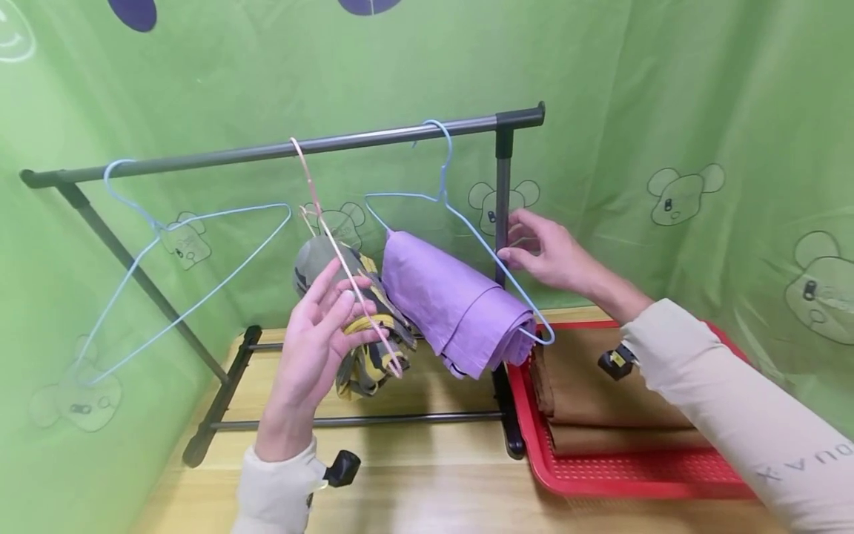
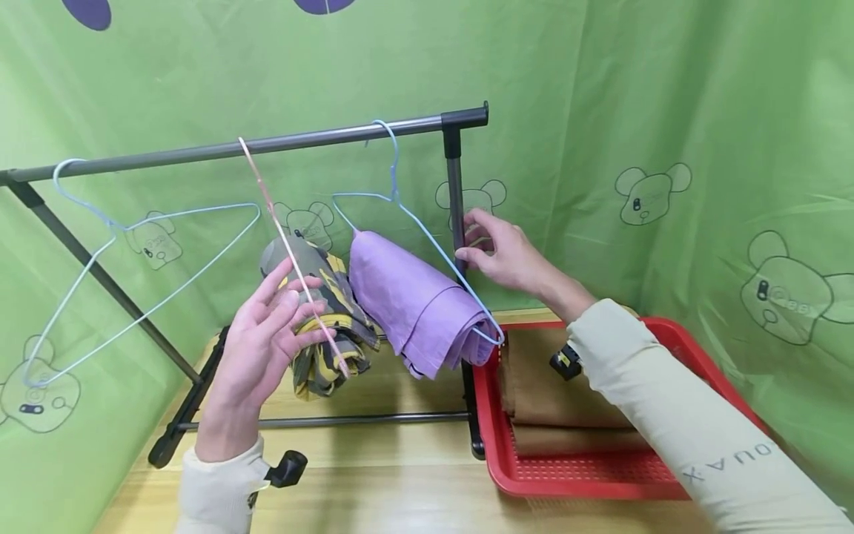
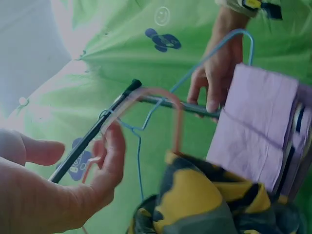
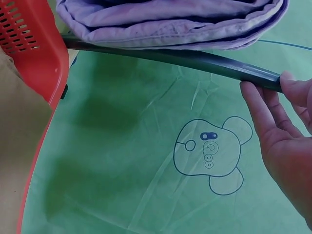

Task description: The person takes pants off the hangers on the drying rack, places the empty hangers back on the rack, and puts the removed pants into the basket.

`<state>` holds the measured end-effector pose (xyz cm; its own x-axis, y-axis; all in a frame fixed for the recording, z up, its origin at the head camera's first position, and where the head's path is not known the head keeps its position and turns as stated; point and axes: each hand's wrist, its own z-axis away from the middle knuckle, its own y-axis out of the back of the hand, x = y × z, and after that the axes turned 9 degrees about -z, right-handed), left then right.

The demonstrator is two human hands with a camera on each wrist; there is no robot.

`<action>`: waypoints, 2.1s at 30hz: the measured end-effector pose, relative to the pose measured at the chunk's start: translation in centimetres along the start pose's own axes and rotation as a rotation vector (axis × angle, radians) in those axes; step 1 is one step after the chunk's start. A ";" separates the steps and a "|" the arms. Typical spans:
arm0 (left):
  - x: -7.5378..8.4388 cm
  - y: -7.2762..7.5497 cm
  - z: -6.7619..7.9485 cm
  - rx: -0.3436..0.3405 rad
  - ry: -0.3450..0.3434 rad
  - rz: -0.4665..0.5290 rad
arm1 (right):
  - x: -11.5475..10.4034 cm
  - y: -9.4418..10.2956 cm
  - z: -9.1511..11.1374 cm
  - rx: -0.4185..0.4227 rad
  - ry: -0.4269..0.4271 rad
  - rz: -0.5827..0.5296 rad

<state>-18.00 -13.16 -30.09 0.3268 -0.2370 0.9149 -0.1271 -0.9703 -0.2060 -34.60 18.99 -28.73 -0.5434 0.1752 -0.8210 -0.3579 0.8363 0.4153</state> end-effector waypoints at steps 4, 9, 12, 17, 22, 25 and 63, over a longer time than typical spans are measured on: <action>0.4 0.3 0.4 0.014 0.003 -0.053 | 0.1 0.1 0.1 0.001 -0.007 -0.003; 0.8 0.9 1.0 0.036 0.026 0.010 | 0.1 0.5 0.3 0.002 -0.013 0.005; 1.1 1.5 1.3 0.069 0.056 0.048 | 0.0 0.5 0.4 -0.010 -0.011 0.014; 1.2 2.8 1.7 0.057 0.102 0.025 | 0.1 0.6 0.5 -0.009 -0.005 0.028; 1.0 4.4 2.3 0.066 0.103 -0.065 | 0.0 0.5 0.5 -0.002 0.015 0.098; 0.7 4.9 3.0 0.115 0.099 -0.169 | -0.1 0.5 0.5 -0.010 0.032 0.114; 0.6 4.4 4.7 0.336 -0.064 -0.541 | 0.0 0.4 0.7 -0.005 -0.002 -0.029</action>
<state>-13.97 -17.83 -32.12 0.3192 0.2984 0.8995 0.3688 -0.9134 0.1721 -34.19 19.72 -28.79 -0.5310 0.1525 -0.8335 -0.3771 0.8383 0.3936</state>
